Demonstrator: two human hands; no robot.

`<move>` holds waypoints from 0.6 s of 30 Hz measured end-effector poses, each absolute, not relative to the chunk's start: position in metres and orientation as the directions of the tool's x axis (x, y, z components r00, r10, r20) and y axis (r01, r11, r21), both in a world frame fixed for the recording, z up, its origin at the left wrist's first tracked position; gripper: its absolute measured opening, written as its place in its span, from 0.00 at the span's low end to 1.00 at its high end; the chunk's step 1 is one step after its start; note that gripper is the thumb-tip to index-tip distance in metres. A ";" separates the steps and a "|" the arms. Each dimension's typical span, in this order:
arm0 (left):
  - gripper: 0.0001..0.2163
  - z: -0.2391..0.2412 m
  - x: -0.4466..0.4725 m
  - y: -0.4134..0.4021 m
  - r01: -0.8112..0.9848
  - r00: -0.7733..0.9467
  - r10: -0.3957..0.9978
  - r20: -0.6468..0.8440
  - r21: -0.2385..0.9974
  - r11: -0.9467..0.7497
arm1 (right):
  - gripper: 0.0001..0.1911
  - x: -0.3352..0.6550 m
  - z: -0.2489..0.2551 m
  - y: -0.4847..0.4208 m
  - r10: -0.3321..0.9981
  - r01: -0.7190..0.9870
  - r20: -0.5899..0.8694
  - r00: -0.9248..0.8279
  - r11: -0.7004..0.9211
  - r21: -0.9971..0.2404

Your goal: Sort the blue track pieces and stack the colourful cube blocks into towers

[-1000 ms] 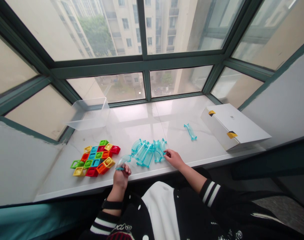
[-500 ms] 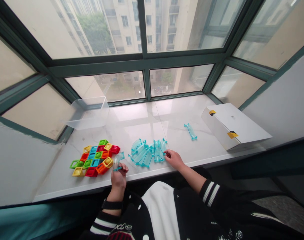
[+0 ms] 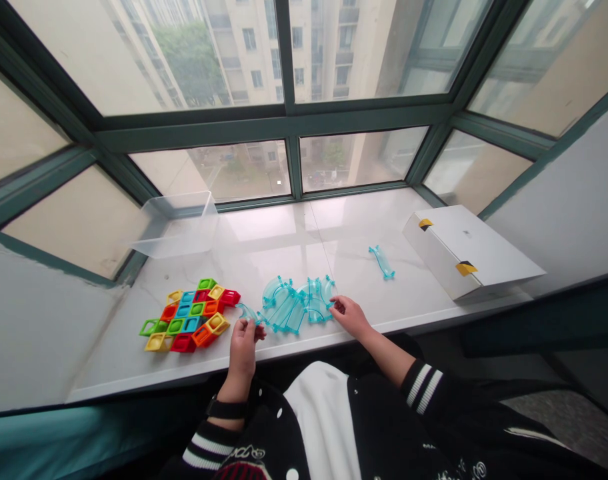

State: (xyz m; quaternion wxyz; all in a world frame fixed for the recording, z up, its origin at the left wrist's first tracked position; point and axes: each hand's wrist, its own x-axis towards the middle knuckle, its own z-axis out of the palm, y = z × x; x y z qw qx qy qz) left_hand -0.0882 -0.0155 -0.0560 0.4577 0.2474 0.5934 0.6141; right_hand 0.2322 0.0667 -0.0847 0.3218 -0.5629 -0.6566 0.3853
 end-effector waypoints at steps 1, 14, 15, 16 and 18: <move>0.23 -0.055 -0.086 -0.015 -0.224 -0.443 0.869 -0.219 0.966 0.129 | 0.13 0.232 -0.081 0.066 0.990 0.482 0.010 -0.141 0.078 -0.873; 0.10 -0.017 -0.014 0.008 0.286 -0.048 0.999 -0.005 0.958 0.018 | 0.19 0.195 -0.011 0.041 0.784 0.266 0.316 -0.534 0.510 -0.818; 0.09 -0.016 -0.009 0.009 0.316 -0.032 0.999 0.004 0.949 0.006 | 0.17 0.195 -0.011 0.040 0.790 0.282 0.321 -0.522 0.515 -0.810; 0.08 -0.015 -0.004 0.009 0.339 -0.021 1.000 0.010 0.941 -0.002 | 0.15 0.196 -0.012 0.039 0.799 0.296 0.324 -0.507 0.515 -0.805; 0.07 -0.014 0.002 0.009 0.369 -0.009 1.000 0.014 0.929 -0.009 | 0.12 0.199 -0.015 0.039 0.815 0.317 0.327 -0.479 0.508 -0.801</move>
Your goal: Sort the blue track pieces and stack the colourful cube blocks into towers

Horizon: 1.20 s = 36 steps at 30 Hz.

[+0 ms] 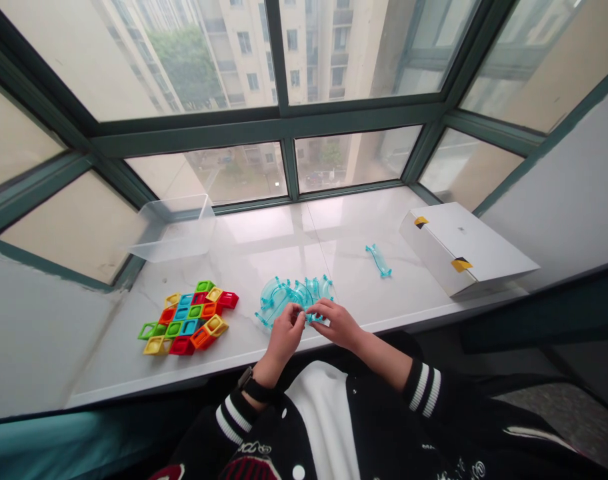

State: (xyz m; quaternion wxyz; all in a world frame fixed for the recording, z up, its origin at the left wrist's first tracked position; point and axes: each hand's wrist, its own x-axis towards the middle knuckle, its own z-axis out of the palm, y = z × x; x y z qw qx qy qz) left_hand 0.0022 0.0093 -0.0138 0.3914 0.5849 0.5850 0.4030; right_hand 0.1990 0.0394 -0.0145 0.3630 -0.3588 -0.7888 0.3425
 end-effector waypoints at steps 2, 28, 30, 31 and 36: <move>0.06 -0.014 0.006 0.009 0.391 -0.002 1.000 0.010 0.920 -0.009 | 0.12 0.203 -0.016 0.040 0.821 0.321 0.331 -0.466 0.505 -0.802; 0.27 -0.032 0.078 0.061 0.150 0.237 0.968 -0.079 0.988 0.044 | 0.10 0.273 -0.040 0.068 0.925 0.435 0.380 -0.027 0.353 -0.828; 0.30 -0.035 0.096 0.076 0.126 0.269 0.955 -0.128 0.987 0.097 | 0.11 0.287 -0.048 0.079 0.922 0.470 0.386 0.017 0.334 -0.817; 0.31 -0.036 0.106 0.084 0.115 0.281 0.947 -0.159 0.985 0.131 | 0.11 0.294 -0.053 0.085 0.923 0.491 0.384 0.032 0.321 -0.810; 0.40 -0.045 0.147 0.121 0.069 0.306 0.860 -0.408 0.911 0.407 | 0.12 0.319 -0.080 0.121 0.943 0.594 0.322 0.085 0.211 -0.776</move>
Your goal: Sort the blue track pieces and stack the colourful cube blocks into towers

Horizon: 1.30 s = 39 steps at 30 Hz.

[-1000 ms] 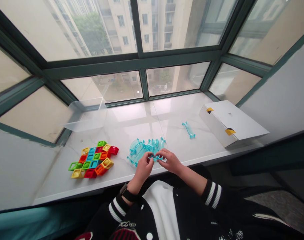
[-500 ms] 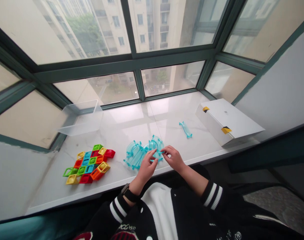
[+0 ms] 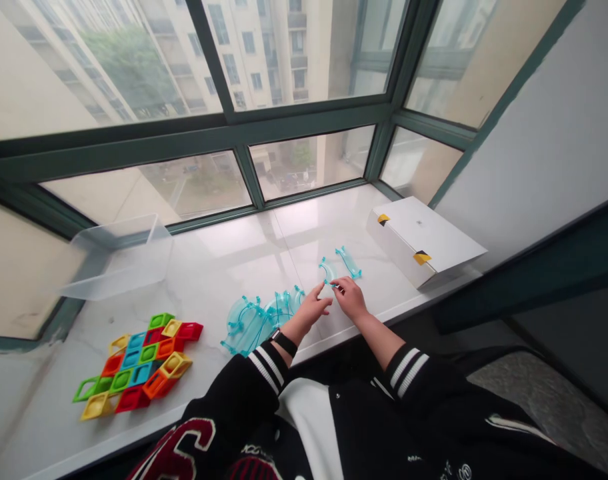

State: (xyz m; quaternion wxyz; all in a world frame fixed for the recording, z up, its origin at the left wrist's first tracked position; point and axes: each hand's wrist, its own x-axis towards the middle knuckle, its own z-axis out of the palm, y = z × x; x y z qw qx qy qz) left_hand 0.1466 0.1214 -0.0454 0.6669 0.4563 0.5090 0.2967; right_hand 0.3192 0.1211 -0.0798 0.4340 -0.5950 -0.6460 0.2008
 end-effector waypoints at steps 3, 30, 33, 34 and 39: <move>0.42 -0.054 0.160 0.137 0.010 0.259 0.829 -0.496 0.859 0.512 | 0.13 0.324 -0.094 0.138 0.960 0.646 0.268 0.085 0.151 -0.748; 0.47 -0.083 0.175 0.142 0.004 0.243 0.908 -0.341 0.937 0.350 | 0.27 0.325 -0.123 0.127 0.943 0.746 0.331 0.034 0.197 -0.636; 0.47 -0.084 0.175 0.142 0.021 0.234 0.902 -0.364 0.929 0.369 | 0.27 0.325 -0.125 0.128 0.938 0.754 0.344 0.034 0.202 -0.625; 0.47 -0.084 0.175 0.142 0.022 0.232 0.901 -0.367 0.928 0.372 | 0.27 0.325 -0.125 0.128 0.937 0.757 0.347 0.034 0.202 -0.622; 0.48 -0.084 0.175 0.141 0.017 0.234 0.901 -0.365 0.928 0.371 | 0.27 0.325 -0.126 0.128 0.943 0.761 0.332 0.024 0.198 -0.617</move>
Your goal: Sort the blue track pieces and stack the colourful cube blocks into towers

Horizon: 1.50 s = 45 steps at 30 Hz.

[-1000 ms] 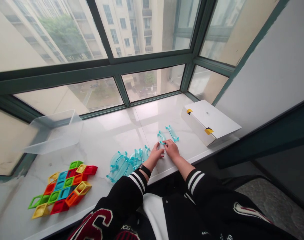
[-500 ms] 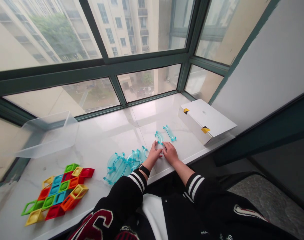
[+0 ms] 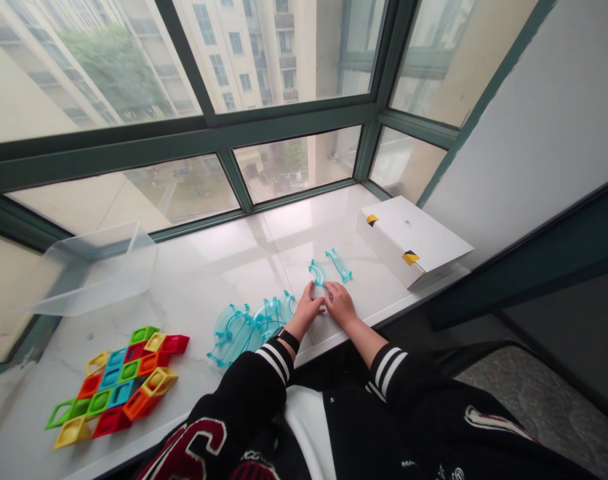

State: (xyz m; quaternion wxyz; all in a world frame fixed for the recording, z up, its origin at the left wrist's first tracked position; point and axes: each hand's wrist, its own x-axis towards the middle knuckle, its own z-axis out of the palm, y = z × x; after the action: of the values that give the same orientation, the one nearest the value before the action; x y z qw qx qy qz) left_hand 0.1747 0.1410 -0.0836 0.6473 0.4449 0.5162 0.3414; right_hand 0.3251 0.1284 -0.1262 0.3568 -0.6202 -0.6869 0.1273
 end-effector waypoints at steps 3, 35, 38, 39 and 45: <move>0.48 -0.085 0.175 0.141 0.033 0.239 0.895 -0.376 0.925 0.380 | 0.27 0.325 -0.126 0.129 0.945 0.763 0.328 0.018 0.199 -0.615; 0.22 -0.002 0.043 0.108 0.088 0.110 0.991 -0.072 0.994 0.062 | 0.17 0.330 -0.123 0.124 0.913 0.626 0.393 0.110 0.244 -0.741; 0.22 0.003 -0.012 0.086 0.139 -0.056 0.997 -0.054 0.988 0.061 | 0.14 0.331 -0.118 0.120 0.907 0.601 0.400 0.135 0.246 -0.761; 0.22 0.002 -0.029 0.077 0.177 -0.103 0.994 -0.046 0.982 0.064 | 0.14 0.331 -0.117 0.117 0.906 0.596 0.397 0.146 0.240 -0.767; 0.24 -0.027 -0.099 0.026 0.477 -0.257 0.966 0.040 0.874 0.090 | 0.12 0.304 -0.106 0.095 0.913 0.552 0.391 0.114 0.269 -0.789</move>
State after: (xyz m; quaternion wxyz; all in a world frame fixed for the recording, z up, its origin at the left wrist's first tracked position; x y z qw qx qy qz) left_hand -0.0988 0.0260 -0.0272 0.2956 0.5332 0.6766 0.4130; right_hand 0.3041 0.0948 -0.1057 0.4769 -0.5740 -0.6382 0.1892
